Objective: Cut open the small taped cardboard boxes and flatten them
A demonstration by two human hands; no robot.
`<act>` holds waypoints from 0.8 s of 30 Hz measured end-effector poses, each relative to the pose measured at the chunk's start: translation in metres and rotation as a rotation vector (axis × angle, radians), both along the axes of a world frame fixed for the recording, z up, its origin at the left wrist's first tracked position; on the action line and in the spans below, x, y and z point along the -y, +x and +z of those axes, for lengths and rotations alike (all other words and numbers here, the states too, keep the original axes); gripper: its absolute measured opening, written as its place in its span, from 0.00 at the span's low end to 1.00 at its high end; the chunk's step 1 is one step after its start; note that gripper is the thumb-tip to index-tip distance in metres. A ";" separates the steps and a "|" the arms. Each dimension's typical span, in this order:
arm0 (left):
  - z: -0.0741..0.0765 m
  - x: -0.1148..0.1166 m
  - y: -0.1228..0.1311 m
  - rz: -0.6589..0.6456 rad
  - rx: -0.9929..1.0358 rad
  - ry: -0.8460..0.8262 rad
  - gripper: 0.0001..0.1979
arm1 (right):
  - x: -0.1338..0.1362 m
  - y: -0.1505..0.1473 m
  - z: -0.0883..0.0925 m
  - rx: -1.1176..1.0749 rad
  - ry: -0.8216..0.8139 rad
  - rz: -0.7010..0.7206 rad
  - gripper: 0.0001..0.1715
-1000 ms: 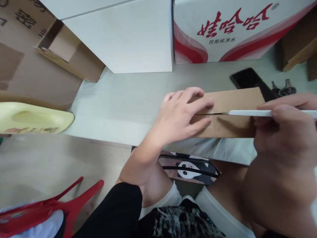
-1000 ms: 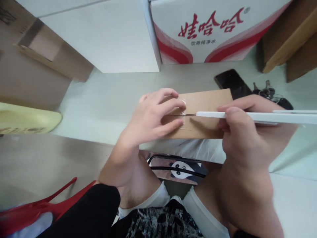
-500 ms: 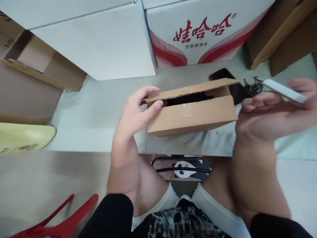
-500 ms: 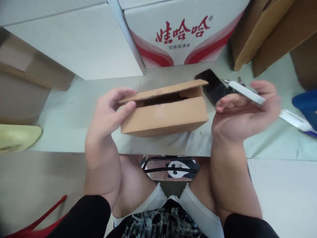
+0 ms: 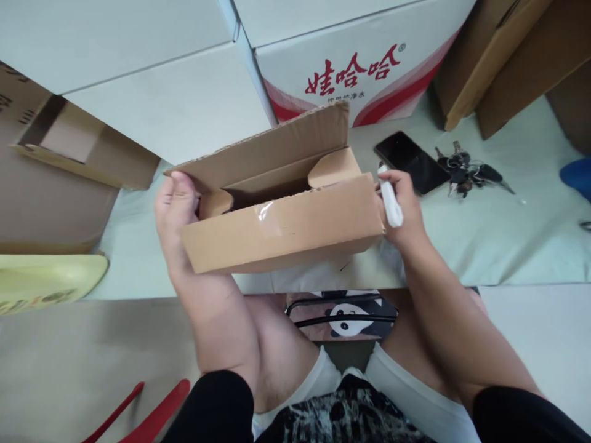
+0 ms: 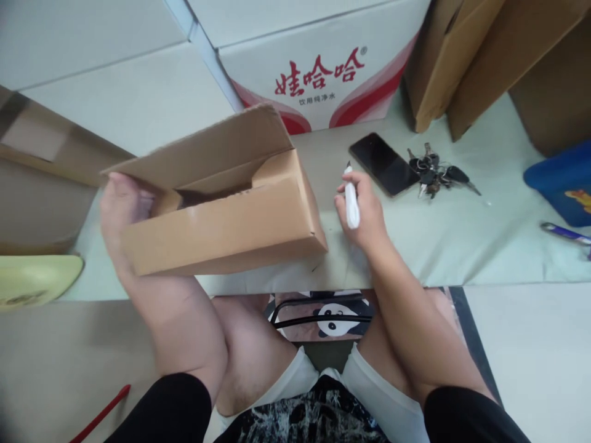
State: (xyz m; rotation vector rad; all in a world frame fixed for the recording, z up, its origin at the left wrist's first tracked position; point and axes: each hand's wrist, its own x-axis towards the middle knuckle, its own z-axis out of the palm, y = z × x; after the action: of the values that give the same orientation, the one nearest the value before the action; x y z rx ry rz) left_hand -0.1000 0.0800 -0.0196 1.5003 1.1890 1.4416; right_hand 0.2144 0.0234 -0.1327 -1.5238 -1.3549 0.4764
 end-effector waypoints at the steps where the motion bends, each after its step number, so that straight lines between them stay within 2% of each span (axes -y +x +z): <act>1: 0.001 0.001 -0.002 -0.013 0.043 0.020 0.18 | 0.001 -0.004 -0.003 0.055 -0.020 0.059 0.25; 4: 0.000 0.005 -0.002 -0.017 0.252 0.062 0.17 | 0.003 -0.014 -0.009 0.185 -0.081 0.237 0.25; 6: -0.001 0.008 -0.001 -0.048 0.351 0.038 0.17 | 0.004 -0.019 -0.011 0.306 -0.140 0.289 0.25; 9: -0.003 0.010 -0.003 -0.075 0.399 0.018 0.17 | 0.004 -0.022 -0.015 0.410 -0.179 0.224 0.22; 12: -0.005 0.010 -0.004 -0.081 0.393 -0.016 0.17 | 0.004 -0.022 -0.012 0.306 -0.039 0.083 0.14; 15: -0.007 0.012 0.002 -0.134 0.387 -0.045 0.16 | 0.005 -0.021 0.010 0.132 0.210 -0.032 0.12; 16: -0.008 0.013 0.005 -0.147 0.388 -0.056 0.16 | 0.006 -0.021 0.021 0.035 0.345 -0.060 0.11; 18: -0.008 0.016 0.013 -0.168 0.375 -0.104 0.15 | 0.010 -0.024 0.044 -0.158 0.611 -0.062 0.11; 19: -0.009 0.018 0.018 -0.172 0.358 -0.139 0.15 | 0.013 -0.026 0.055 -0.194 0.666 -0.015 0.11; 22: -0.009 0.022 0.031 -0.173 0.301 -0.250 0.19 | 0.024 -0.029 0.077 -0.192 0.628 0.140 0.15; 24: -0.009 0.023 0.037 -0.171 0.312 -0.269 0.19 | 0.031 -0.026 0.082 -0.192 0.546 0.242 0.25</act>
State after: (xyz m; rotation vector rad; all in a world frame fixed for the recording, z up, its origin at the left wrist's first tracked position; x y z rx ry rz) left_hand -0.0628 0.0572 -0.0289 1.1184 0.9925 1.2872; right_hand 0.1883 -0.0077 -0.0511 -0.8545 -1.3806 0.3514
